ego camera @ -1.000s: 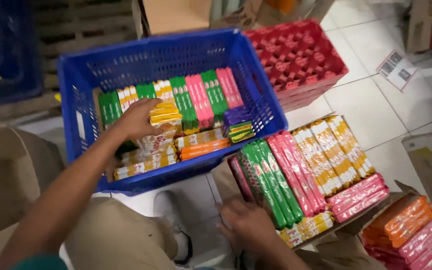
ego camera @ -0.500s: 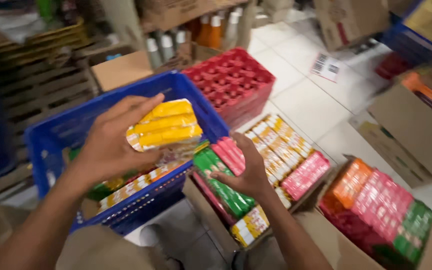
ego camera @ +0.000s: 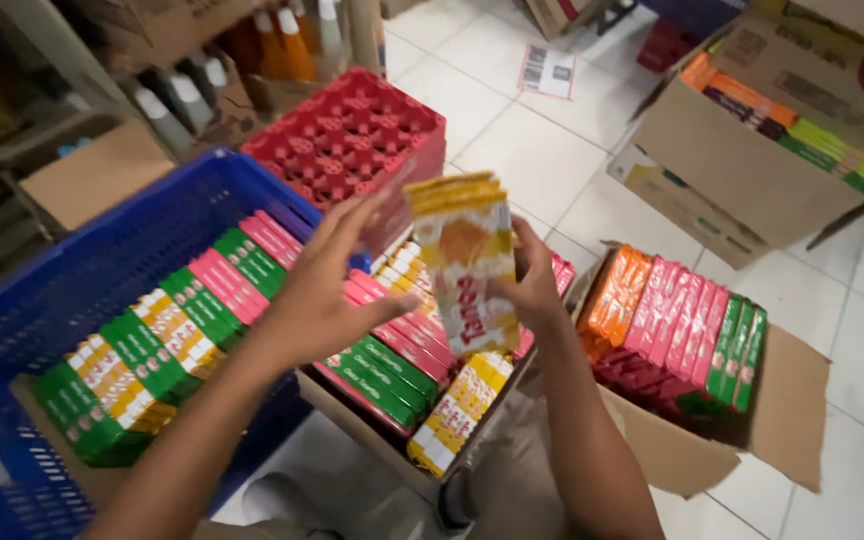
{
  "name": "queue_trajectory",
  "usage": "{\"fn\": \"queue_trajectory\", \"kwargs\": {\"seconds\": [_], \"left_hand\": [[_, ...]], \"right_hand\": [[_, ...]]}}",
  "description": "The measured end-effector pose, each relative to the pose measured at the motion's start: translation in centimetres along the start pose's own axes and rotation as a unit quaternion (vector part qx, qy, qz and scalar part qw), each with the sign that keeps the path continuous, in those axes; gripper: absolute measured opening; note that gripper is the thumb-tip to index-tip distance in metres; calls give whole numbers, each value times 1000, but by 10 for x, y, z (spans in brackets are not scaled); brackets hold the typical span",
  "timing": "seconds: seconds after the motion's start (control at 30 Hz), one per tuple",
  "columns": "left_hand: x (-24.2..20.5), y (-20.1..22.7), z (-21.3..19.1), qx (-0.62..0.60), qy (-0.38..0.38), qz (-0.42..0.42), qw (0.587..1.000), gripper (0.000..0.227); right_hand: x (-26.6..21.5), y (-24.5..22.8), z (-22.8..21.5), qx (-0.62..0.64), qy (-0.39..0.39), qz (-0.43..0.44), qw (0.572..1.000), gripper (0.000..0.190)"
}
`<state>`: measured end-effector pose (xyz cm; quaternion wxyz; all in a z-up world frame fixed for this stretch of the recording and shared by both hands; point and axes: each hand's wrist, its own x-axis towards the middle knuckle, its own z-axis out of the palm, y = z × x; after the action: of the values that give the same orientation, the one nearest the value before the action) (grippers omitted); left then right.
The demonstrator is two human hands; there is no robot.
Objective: The person sits on the floor and sorts packaged items from a blue crate into a cardboard box. They pick up stacks of colorful packages, arrange them by color, and place them into the box.
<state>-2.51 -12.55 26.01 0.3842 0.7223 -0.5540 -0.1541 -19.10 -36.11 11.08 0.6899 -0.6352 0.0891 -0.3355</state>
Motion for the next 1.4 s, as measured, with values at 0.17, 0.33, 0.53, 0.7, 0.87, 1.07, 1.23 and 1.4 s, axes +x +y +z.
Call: {"fn": "queue_trajectory", "kwargs": {"seconds": [0.17,0.33,0.53,0.7,0.87,1.07,1.23,1.4], "left_hand": [[-31,-71,8,-8,7,2,1000,72],[-74,-147,29,40,-29,-17,999,61],[-113,-186,41,57,-62,-106,991,51],[-125,-203,35,64,-52,-116,990,50],[-132,-204,11,58,-46,-116,990,47],[-148,-279,-13,103,-18,-119,987,40],[-163,-357,-29,185,-67,-256,947,30],[-190,-446,-8,216,-198,-279,915,22]], "right_hand": [[12,-8,-27,-103,168,262,945,81],[13,32,-54,-162,264,361,880,71],[7,77,-72,-107,295,401,861,64],[11,114,-120,-473,153,383,778,69],[18,47,-28,-565,128,207,788,76],[-24,44,93,-476,-35,-162,864,33],[-69,70,183,-439,-160,-327,821,12],[-105,64,223,-344,-382,-249,821,17]]}}
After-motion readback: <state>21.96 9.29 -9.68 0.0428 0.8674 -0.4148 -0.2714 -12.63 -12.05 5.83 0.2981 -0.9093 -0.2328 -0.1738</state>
